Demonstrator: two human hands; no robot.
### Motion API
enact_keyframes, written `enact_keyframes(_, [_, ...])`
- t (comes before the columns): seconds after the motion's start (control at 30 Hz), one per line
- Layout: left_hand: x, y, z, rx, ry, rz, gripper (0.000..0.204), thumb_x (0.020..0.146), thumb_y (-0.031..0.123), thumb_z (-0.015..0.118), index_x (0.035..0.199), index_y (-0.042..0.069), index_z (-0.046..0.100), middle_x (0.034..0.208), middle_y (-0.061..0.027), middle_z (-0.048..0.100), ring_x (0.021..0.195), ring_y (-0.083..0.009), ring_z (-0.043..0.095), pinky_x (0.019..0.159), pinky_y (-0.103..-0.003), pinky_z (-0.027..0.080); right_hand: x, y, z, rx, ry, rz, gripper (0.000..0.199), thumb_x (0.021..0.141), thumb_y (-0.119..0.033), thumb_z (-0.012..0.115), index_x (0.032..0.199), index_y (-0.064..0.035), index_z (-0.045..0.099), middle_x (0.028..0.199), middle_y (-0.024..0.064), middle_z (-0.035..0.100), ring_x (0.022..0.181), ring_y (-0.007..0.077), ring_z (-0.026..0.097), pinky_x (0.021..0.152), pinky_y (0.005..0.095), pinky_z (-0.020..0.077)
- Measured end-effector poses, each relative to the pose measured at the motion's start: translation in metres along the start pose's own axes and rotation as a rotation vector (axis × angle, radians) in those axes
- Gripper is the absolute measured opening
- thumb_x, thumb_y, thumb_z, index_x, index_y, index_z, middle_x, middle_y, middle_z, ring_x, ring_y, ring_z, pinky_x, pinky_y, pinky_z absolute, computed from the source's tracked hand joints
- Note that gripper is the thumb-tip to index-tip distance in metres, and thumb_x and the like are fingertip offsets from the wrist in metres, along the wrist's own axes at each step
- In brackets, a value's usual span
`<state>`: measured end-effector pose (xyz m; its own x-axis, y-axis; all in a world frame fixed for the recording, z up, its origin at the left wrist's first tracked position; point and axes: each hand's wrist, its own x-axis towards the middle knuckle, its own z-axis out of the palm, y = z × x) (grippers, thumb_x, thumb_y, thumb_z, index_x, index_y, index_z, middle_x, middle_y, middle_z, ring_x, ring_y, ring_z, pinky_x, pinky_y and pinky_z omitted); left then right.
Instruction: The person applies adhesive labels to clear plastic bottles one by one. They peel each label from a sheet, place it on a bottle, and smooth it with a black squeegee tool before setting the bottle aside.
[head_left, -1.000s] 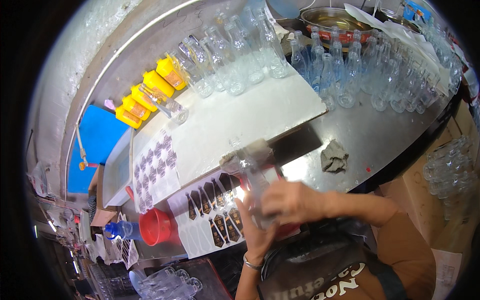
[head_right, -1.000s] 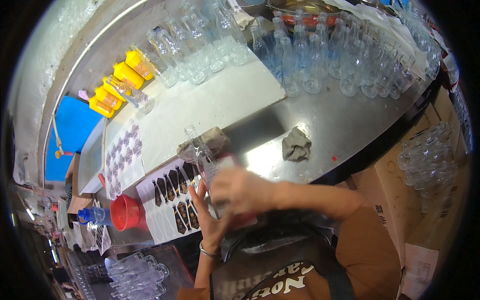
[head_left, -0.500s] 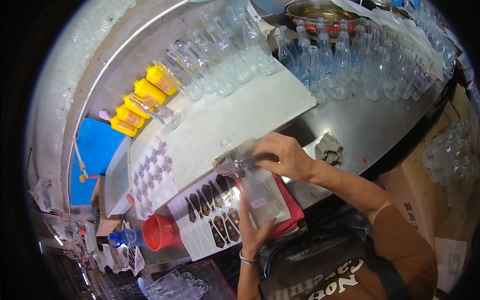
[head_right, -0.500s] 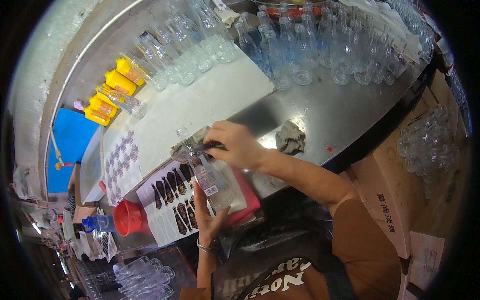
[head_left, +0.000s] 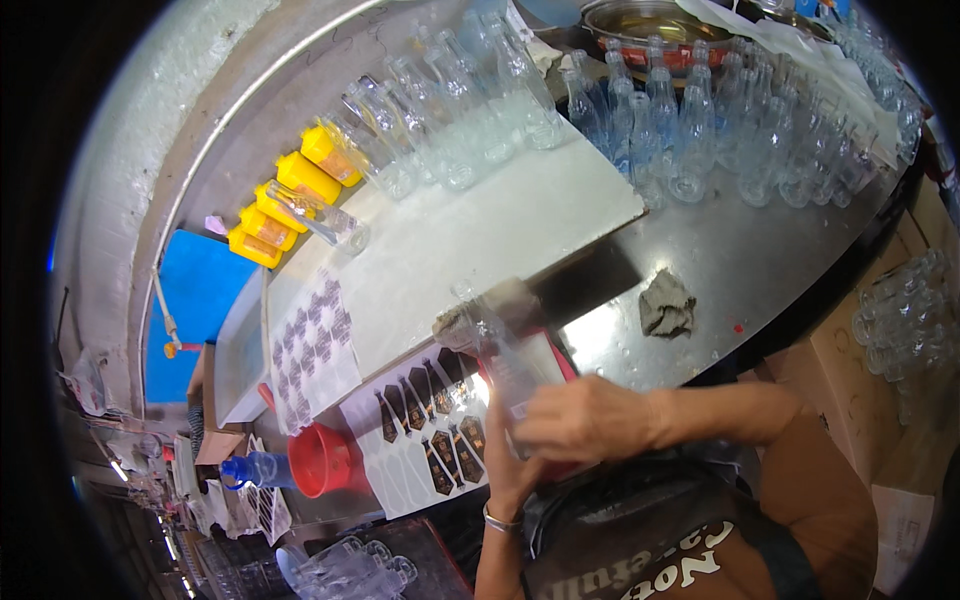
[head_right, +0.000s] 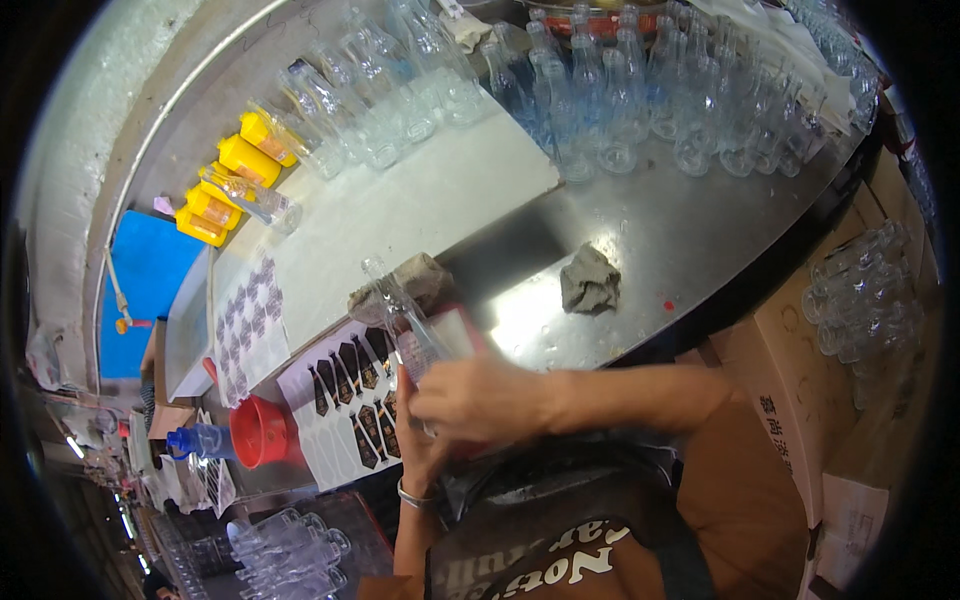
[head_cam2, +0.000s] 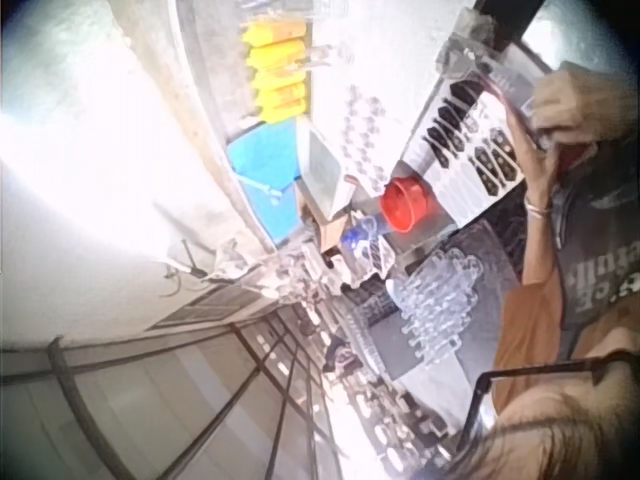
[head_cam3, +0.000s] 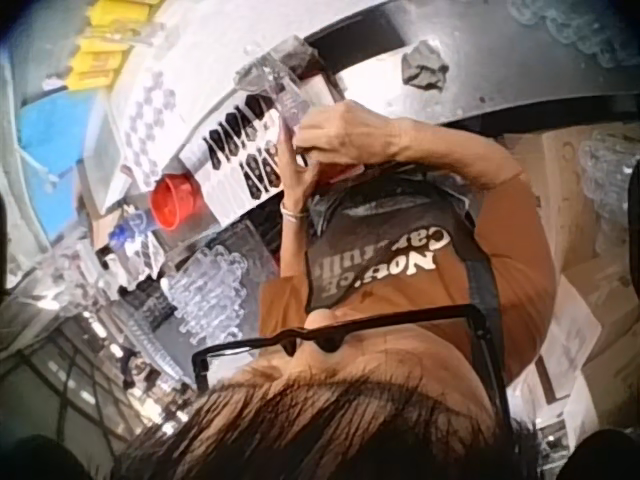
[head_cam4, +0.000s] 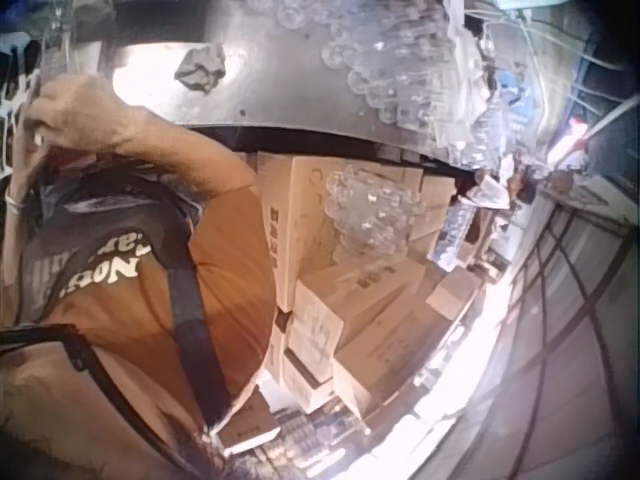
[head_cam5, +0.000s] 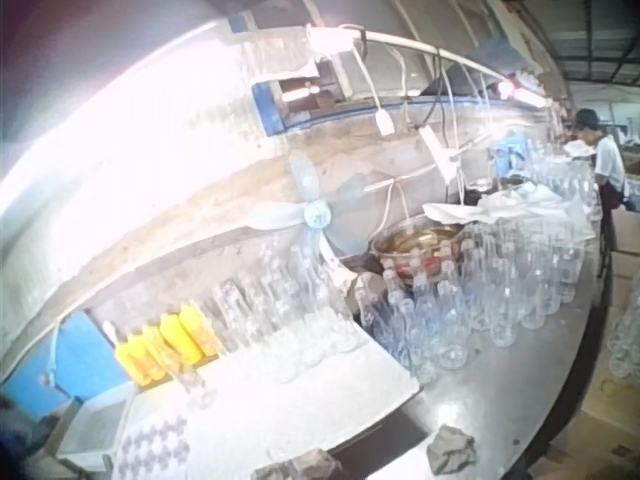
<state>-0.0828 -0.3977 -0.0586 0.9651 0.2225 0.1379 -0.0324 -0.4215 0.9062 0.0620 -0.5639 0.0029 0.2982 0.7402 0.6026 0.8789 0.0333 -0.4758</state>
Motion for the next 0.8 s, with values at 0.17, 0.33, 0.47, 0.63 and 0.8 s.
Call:
enact_keyframes(0.17, [0.007,0.011,-0.003,0.088,-0.044,0.059,0.101,0.08,0.015,0.079,0.158,-0.001,0.018,0.16,-0.0205,0.03,0.144,-0.0305,0.038,0.119,-0.041,0.031,0.045,0.068,-0.022,0.046,0.371,0.346,0.026,0.09,-0.012,0.064,0.114,-0.0006,0.067,0.103,0.0162,0.07,0.086,0.031,0.069,0.078,0.037,0.0557])
enact_keyframes(0.33, [0.055,0.022,-0.01,-0.477,0.057,-0.201,0.06,0.106,0.027,0.047,0.155,-0.002,0.026,0.155,-0.019,0.04,0.145,-0.0285,0.037,0.119,-0.041,0.03,0.02,0.074,-0.01,0.592,0.21,0.637,0.033,0.097,-0.027,0.052,0.101,-0.0004,0.071,0.094,0.0171,0.072,0.09,0.0276,0.068,0.083,0.035,0.05])
enact_keyframes(0.47, [0.08,0.019,-0.01,-0.661,0.081,-0.409,0.062,0.108,0.045,0.038,0.149,-0.002,0.039,0.146,-0.0154,0.05,0.136,-0.0228,0.046,0.113,-0.035,0.035,0.009,0.041,-0.001,0.453,0.066,0.655,0.037,0.097,-0.032,0.055,0.111,-0.0015,0.07,0.099,0.0206,0.071,0.094,0.0351,0.068,0.083,0.039,0.0521])
enact_keyframes(0.63, [0.074,0.096,-0.021,-0.318,0.081,-0.115,0.046,0.106,0.026,0.051,0.142,-0.002,0.048,0.128,-0.0135,0.064,0.118,-0.0201,0.061,0.101,-0.032,0.047,-0.005,-0.02,-0.033,0.228,-0.043,0.426,0.044,0.095,-0.028,0.065,0.133,-0.0052,0.06,0.087,0.0191,0.069,0.071,0.0316,0.069,0.066,0.0396,0.0544])
enact_keyframes(0.8, [0.027,0.111,-0.033,-0.328,0.257,0.036,0.031,0.103,0.008,0.051,0.132,-0.004,0.053,0.107,-0.0114,0.069,0.108,-0.02,0.065,0.097,-0.034,0.049,-0.005,-0.058,-0.029,0.298,-0.12,0.332,0.051,0.088,-0.02,0.074,0.133,-0.0007,0.06,0.078,0.0179,0.068,0.065,0.0302,0.067,0.063,0.0379,0.0534])
